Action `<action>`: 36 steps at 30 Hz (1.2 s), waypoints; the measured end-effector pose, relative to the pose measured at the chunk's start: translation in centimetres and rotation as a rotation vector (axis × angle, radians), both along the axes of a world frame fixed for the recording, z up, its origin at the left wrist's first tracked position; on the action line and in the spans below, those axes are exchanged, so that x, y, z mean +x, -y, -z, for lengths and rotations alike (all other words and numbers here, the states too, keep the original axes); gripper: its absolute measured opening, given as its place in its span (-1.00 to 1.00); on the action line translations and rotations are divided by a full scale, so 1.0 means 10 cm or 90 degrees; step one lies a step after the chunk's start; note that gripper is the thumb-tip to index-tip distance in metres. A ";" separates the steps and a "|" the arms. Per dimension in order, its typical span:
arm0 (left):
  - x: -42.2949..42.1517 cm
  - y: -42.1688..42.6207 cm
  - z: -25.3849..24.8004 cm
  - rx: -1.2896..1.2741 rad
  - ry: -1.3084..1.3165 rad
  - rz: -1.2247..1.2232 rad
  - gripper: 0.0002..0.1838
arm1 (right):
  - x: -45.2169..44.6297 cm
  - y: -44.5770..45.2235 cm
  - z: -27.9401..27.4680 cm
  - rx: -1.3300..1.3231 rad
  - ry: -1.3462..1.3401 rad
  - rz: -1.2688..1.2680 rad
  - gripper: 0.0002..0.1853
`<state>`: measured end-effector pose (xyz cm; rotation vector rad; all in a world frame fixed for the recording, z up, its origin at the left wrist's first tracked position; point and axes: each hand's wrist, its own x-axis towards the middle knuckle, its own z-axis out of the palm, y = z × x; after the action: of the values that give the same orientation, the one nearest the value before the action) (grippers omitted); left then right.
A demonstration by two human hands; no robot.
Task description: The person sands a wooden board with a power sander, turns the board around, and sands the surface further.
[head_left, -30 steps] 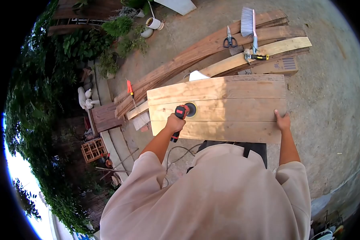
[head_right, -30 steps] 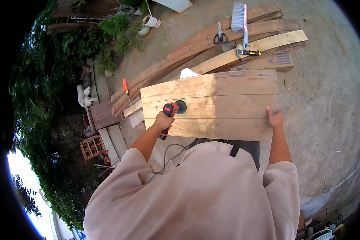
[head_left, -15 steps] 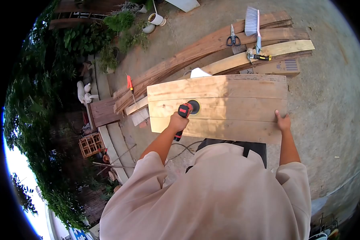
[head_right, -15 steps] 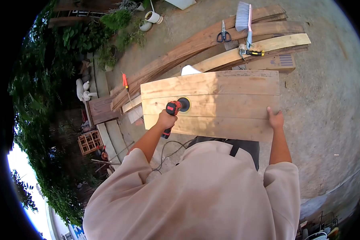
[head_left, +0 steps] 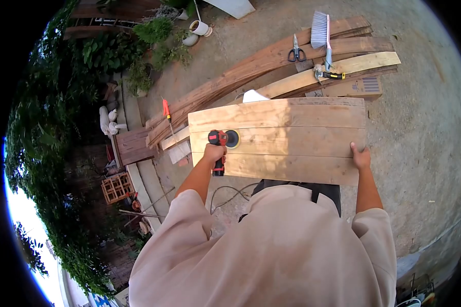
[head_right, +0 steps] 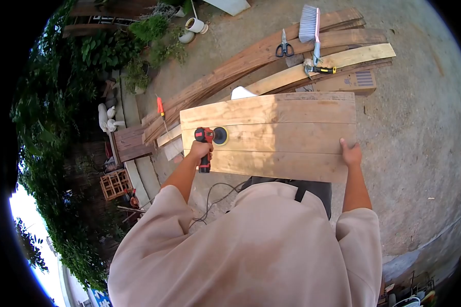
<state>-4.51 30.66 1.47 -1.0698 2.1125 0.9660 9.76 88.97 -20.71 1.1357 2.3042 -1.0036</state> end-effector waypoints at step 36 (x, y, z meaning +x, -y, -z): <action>-0.23 -0.16 0.05 -0.144 -0.030 0.281 -0.91 | 0.02 -0.01 -0.08 -0.044 -0.035 0.015 0.10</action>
<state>-6.78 32.27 0.93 -0.6376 2.3989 0.5545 9.94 89.03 -19.94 1.1238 2.2853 -1.1273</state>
